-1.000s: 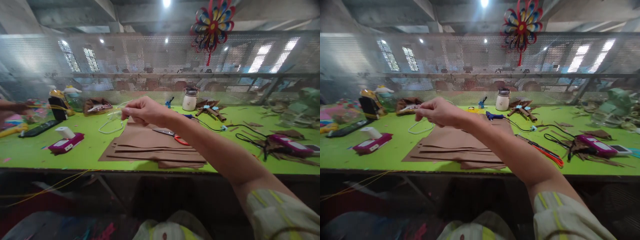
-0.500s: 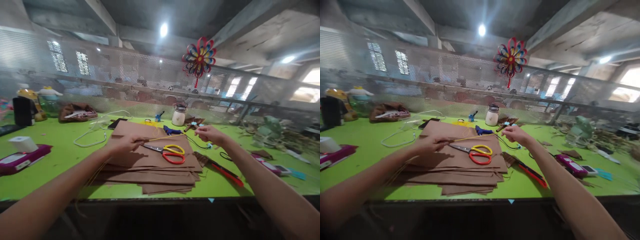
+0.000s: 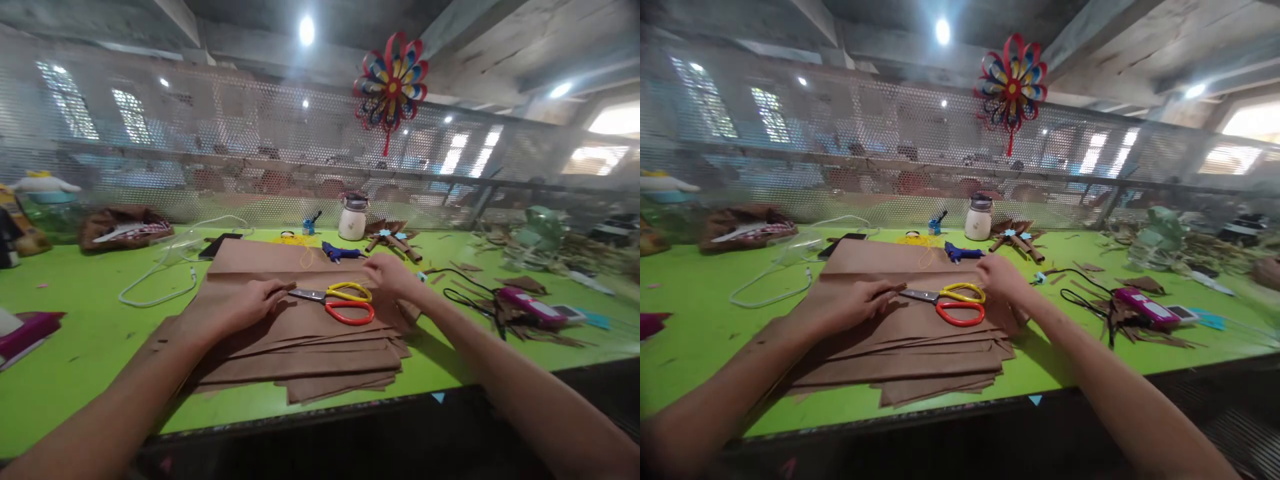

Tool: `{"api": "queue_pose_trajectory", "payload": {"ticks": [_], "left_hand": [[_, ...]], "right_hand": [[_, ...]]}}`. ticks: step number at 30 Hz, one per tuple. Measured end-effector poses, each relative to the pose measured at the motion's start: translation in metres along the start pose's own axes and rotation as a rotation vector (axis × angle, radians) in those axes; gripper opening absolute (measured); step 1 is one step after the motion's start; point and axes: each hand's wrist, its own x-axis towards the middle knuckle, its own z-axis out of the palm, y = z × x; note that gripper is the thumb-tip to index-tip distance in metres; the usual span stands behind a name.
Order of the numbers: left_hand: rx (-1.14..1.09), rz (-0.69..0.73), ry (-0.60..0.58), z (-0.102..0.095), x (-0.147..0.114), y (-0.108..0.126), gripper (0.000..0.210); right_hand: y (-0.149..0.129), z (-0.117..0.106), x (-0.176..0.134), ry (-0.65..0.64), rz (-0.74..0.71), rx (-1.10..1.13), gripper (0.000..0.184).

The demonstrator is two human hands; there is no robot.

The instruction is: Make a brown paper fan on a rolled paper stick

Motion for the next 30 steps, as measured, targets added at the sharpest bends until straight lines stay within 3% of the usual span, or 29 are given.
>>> {"api": "queue_pose_trajectory", "payload": {"ticks": [5,10,13,17,24,30], "left_hand": [[0.151,0.013,0.021,0.001,0.001,-0.003,0.046],[0.155,-0.067,0.033,0.004,0.009,-0.014,0.041],[0.213,-0.120,0.050,0.003,0.009,-0.010,0.038],[0.269,-0.110,0.079,0.002,0.006,-0.003,0.038],[0.314,-0.073,0.091,0.006,0.002,-0.013,0.045],[0.338,0.075,0.047,0.010,-0.003,-0.011,0.040]], "right_hand": [[-0.048,0.022,-0.017,-0.178,-0.184,-0.159,0.020],[-0.042,0.017,-0.014,-0.254,-0.204,-0.226,0.046],[-0.024,0.013,-0.015,-0.205,-0.186,-0.174,0.056],[0.017,0.007,-0.020,-0.098,-0.061,-0.141,0.051],[0.096,-0.013,-0.025,0.023,0.183,-0.220,0.046],[0.119,-0.002,-0.001,0.079,0.255,-0.259,0.044]]}}
